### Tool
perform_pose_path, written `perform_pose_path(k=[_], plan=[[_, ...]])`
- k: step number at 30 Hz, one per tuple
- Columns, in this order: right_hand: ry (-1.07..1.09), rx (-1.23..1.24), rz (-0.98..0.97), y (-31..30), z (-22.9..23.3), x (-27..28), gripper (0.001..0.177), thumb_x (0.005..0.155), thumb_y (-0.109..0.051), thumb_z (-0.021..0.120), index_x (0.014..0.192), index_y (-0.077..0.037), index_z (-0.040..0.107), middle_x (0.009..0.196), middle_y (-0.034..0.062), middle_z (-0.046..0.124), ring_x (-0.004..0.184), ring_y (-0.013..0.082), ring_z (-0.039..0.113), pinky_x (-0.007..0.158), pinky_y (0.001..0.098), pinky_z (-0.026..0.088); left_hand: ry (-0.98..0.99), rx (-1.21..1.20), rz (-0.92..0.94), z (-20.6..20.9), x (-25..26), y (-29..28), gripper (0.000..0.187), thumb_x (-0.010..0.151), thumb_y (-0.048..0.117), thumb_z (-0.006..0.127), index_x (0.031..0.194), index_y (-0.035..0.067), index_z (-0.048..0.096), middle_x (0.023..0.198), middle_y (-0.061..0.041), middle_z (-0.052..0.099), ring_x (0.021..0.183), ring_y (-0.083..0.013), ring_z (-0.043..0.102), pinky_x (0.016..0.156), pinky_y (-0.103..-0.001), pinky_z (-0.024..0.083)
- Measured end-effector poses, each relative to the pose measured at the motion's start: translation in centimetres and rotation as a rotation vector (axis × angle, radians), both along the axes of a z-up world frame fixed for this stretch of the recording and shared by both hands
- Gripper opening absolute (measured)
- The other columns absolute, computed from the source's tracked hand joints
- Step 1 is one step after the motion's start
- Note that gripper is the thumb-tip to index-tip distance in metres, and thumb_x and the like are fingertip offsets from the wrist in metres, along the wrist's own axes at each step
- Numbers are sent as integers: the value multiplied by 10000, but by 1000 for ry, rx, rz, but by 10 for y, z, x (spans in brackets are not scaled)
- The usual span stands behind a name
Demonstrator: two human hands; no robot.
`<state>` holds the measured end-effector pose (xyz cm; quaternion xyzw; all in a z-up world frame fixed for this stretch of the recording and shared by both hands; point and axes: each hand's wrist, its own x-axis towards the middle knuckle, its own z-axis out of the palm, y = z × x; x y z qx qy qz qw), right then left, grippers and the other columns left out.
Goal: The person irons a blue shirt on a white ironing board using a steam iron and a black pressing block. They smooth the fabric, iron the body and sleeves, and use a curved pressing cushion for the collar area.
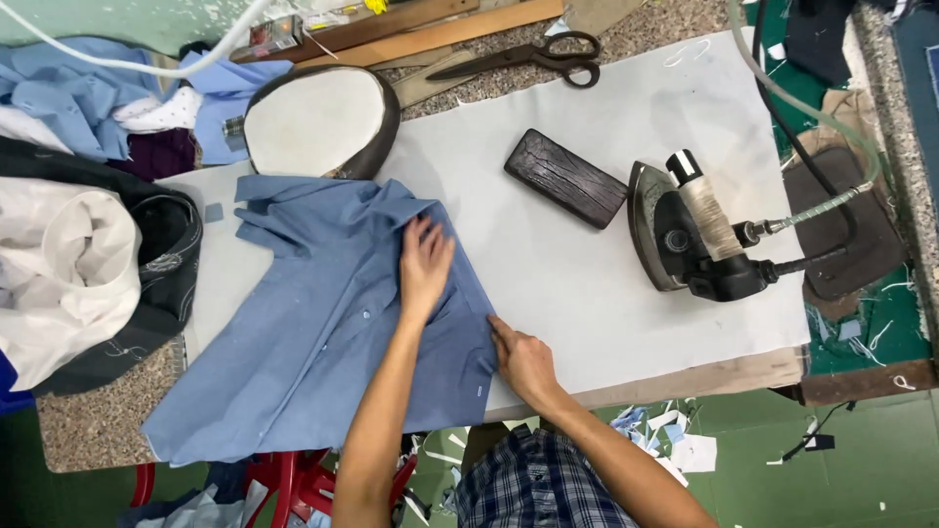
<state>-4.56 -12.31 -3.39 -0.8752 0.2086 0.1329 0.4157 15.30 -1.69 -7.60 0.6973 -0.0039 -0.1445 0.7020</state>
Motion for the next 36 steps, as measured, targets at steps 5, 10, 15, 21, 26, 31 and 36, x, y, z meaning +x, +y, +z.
perform_pose_path(k=[5,10,15,21,26,31,36], plan=[[27,59,8,-6,-12,0,362,1010,-225,548,1352,-206,665,1034,139,796,937,371,760,785,501,599,-790,864,-699,29,-74,37,722,923,449,717,1485,49,505,1608,-172,409,1510,-357,320,1247,-589,163],[-185,-351,156,-31,-32,-53,210,962,-300,616,1132,-242,725,969,69,743,977,297,718,802,427,580,-677,1027,-888,24,-75,45,949,874,717,589,1584,126,369,1688,-111,264,1551,-342,207,1260,-617,38],[-640,-528,384,-28,-75,-80,236,979,-360,615,1176,-280,717,1153,101,598,1224,331,563,1042,492,464,-728,1016,-864,23,-76,44,943,886,725,567,1582,117,376,1684,-119,278,1545,-355,230,1252,-630,59],[-583,-538,368,-10,-71,-64,398,989,-593,475,1042,-238,649,1429,120,497,1417,369,401,1185,562,277,-772,990,-817,18,-78,47,947,881,725,577,1596,142,364,1682,-107,293,1544,-366,235,1241,-647,79],[-616,-559,314,-11,-66,-62,372,983,-598,509,965,-262,668,1336,93,514,1418,356,398,1190,552,285,-774,1020,-767,19,-85,43,959,867,732,584,1592,143,368,1679,-104,303,1544,-376,237,1246,-648,75],[-623,-550,311,-11,-63,-60,370,957,-581,560,862,-244,679,1353,83,540,1423,358,403,1179,568,295,-732,1054,-752,21,-93,37,953,891,722,574,1599,123,353,1685,-120,286,1545,-381,232,1242,-639,85],[-661,-524,397,-11,-56,-64,321,971,-529,559,913,-233,667,1499,44,531,1445,275,425,1187,543,240,-681,1056,-777,19,-91,38,963,888,712,587,1613,133,328,1702,-105,248,1554,-381,205,1237,-646,66]])
